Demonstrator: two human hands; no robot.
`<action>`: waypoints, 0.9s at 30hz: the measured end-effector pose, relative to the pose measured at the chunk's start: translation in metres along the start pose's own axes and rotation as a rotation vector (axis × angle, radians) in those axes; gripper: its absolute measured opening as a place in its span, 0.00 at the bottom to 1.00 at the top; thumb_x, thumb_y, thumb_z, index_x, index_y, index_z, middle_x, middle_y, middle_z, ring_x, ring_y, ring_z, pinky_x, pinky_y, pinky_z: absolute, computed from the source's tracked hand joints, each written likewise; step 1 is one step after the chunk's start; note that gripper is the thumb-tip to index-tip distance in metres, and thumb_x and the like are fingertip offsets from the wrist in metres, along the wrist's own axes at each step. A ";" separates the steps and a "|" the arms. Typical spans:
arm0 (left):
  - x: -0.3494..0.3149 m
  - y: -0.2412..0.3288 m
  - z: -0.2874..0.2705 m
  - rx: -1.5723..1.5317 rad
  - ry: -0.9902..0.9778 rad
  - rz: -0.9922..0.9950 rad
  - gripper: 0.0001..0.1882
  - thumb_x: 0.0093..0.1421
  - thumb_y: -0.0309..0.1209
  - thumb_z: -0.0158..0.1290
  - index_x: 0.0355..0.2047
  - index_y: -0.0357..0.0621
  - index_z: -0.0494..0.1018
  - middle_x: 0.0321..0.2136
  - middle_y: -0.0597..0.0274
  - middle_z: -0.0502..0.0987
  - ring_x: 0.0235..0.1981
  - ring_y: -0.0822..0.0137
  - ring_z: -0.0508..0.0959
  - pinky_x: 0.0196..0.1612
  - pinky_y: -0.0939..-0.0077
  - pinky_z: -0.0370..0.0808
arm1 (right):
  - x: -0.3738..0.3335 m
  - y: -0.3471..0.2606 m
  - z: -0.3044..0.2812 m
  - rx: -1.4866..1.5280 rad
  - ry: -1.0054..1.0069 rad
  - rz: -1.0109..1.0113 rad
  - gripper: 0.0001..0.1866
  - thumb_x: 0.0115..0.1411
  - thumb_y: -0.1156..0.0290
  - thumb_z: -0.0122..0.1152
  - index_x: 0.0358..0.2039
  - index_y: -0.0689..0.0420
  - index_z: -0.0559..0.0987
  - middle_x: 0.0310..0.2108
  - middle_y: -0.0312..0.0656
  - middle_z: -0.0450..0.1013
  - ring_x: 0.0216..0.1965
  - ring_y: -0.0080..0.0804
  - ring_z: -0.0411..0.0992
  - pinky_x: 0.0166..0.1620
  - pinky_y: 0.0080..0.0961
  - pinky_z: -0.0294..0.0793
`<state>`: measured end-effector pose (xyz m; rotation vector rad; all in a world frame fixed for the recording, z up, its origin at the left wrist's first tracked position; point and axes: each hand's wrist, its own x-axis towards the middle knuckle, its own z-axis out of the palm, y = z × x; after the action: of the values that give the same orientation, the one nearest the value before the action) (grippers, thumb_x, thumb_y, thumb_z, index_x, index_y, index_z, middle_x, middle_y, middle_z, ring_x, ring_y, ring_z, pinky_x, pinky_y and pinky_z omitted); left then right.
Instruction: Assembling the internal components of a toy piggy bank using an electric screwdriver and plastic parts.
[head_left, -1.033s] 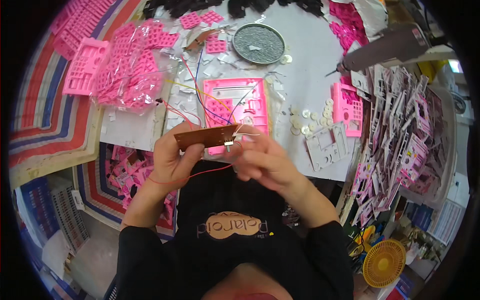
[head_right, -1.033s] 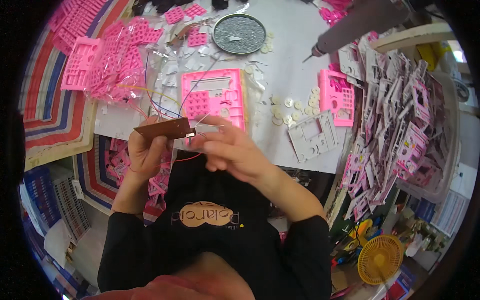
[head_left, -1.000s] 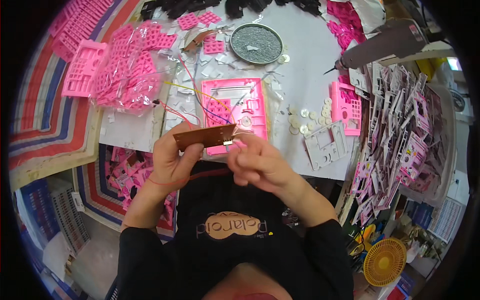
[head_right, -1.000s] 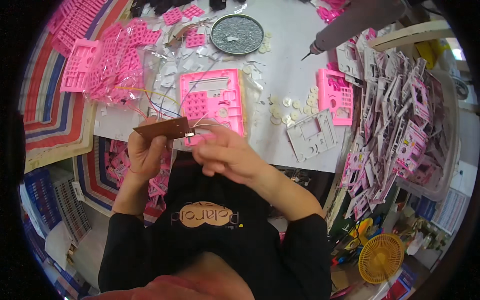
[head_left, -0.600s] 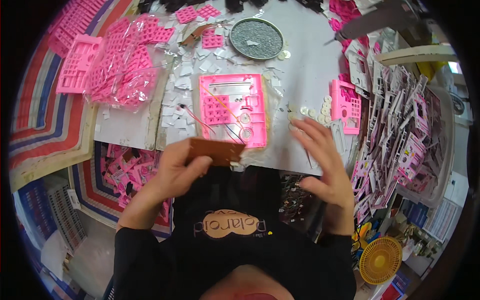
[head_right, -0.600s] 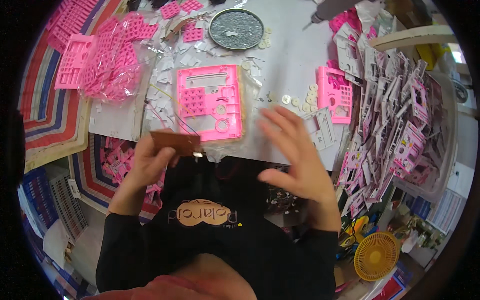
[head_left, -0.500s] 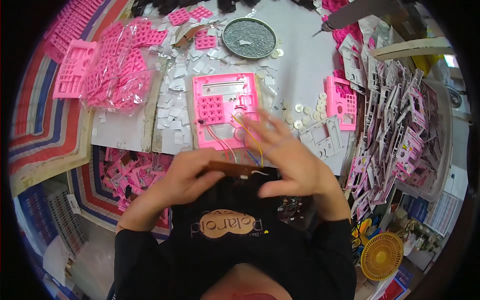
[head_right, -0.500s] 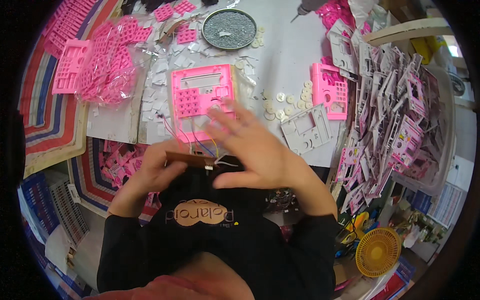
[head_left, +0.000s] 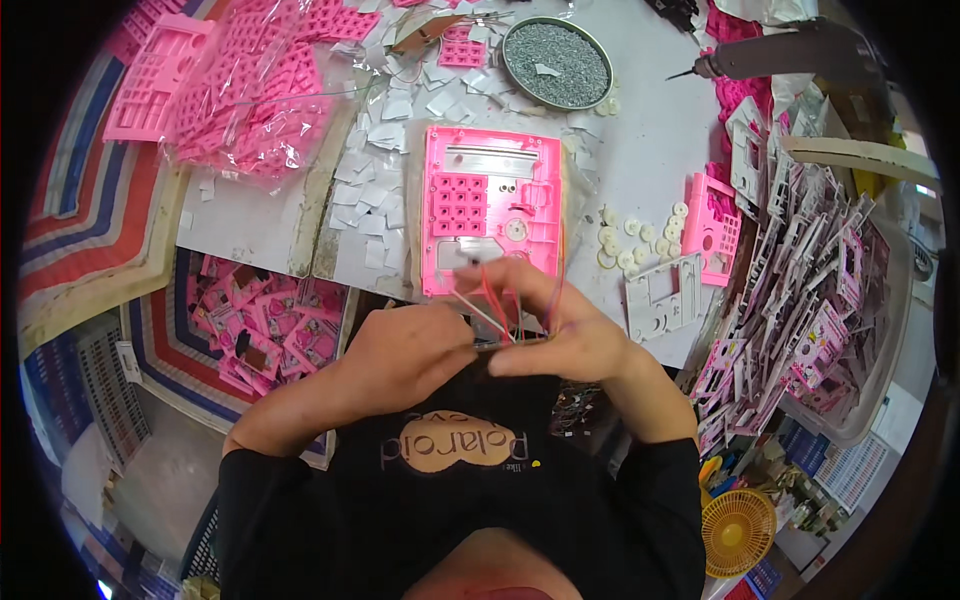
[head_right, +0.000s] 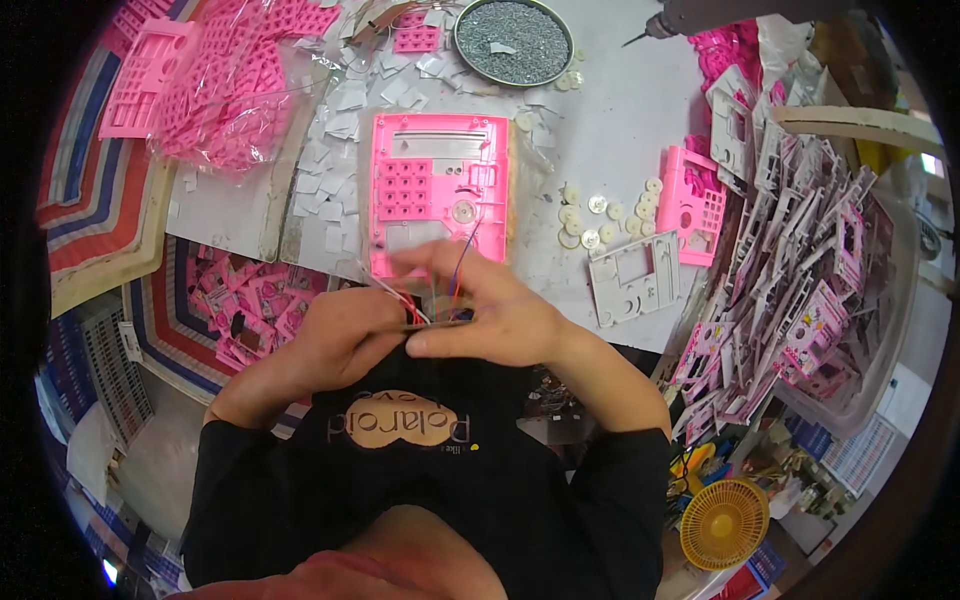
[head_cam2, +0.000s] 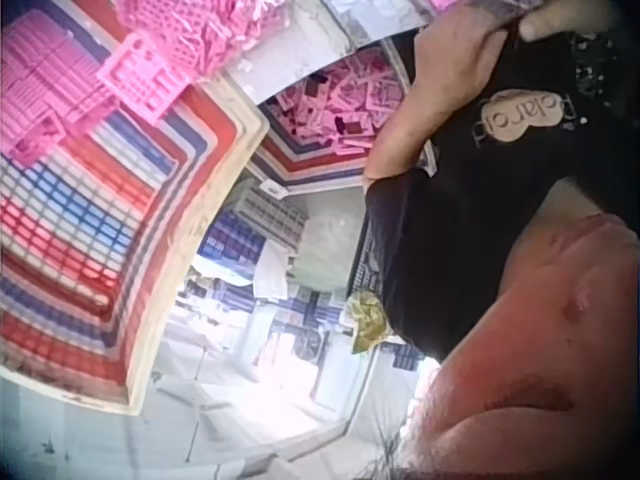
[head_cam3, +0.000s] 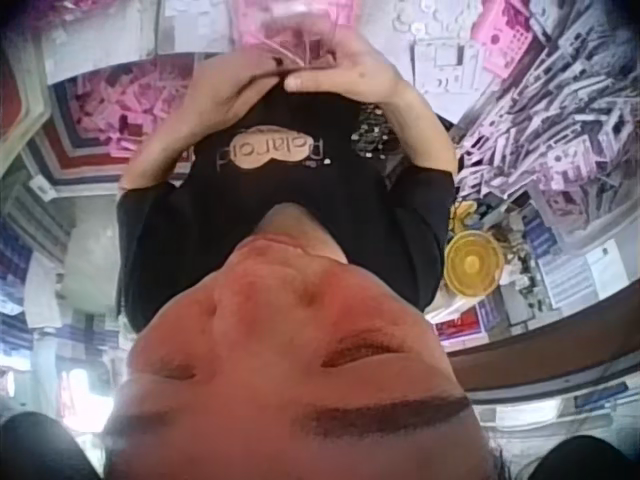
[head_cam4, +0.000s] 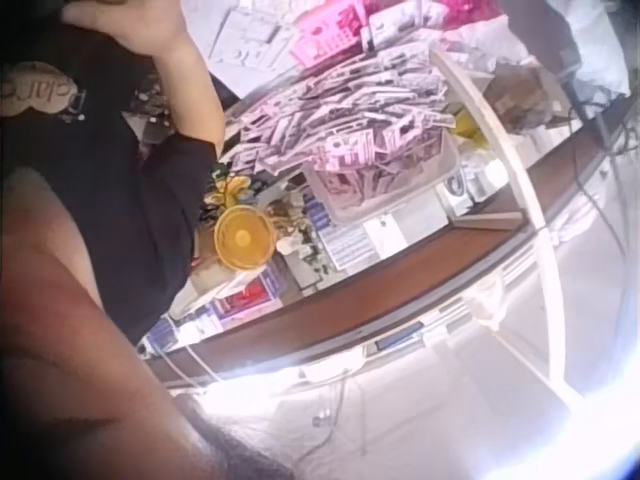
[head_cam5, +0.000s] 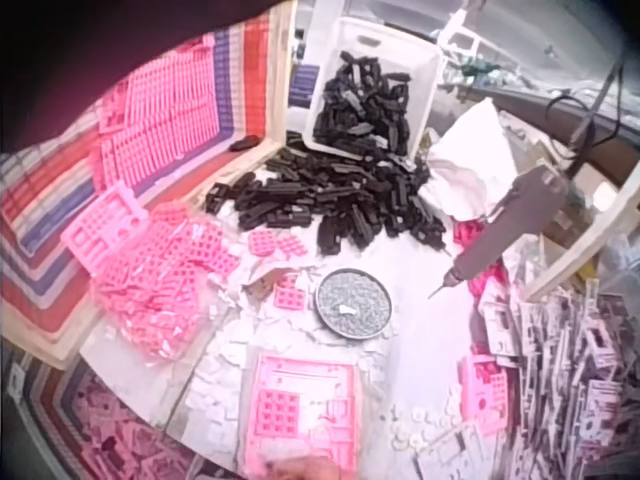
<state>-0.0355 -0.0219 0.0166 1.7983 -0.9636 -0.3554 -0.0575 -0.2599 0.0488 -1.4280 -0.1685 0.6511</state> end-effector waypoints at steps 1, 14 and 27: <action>-0.001 0.001 -0.001 0.042 0.004 0.029 0.11 0.58 0.29 0.61 0.41 0.45 0.75 0.30 0.57 0.76 0.32 0.53 0.79 0.34 0.60 0.75 | 0.001 0.001 -0.002 -0.217 -0.038 -0.061 0.33 0.53 0.72 0.74 0.61 0.58 0.75 0.46 0.39 0.70 0.49 0.30 0.67 0.53 0.27 0.67; -0.011 0.005 -0.004 -0.846 -0.006 -0.706 0.24 0.69 0.26 0.49 0.65 0.42 0.62 0.48 0.53 0.77 0.31 0.66 0.80 0.31 0.75 0.77 | 0.041 -0.009 -0.020 -0.268 0.192 -0.188 0.12 0.59 0.75 0.68 0.44 0.62 0.84 0.39 0.41 0.78 0.36 0.24 0.75 0.40 0.22 0.74; -0.013 -0.007 0.010 -1.119 0.053 -0.620 0.38 0.69 0.24 0.46 0.75 0.47 0.42 0.58 0.46 0.68 0.42 0.68 0.78 0.44 0.72 0.79 | 0.116 -0.001 -0.064 -0.753 0.109 -0.148 0.16 0.58 0.71 0.67 0.47 0.58 0.79 0.34 0.47 0.80 0.36 0.39 0.80 0.39 0.31 0.78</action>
<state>-0.0468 -0.0172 0.0034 0.9815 -0.0326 -0.9911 0.0682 -0.2558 0.0081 -2.1426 -0.4635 0.3930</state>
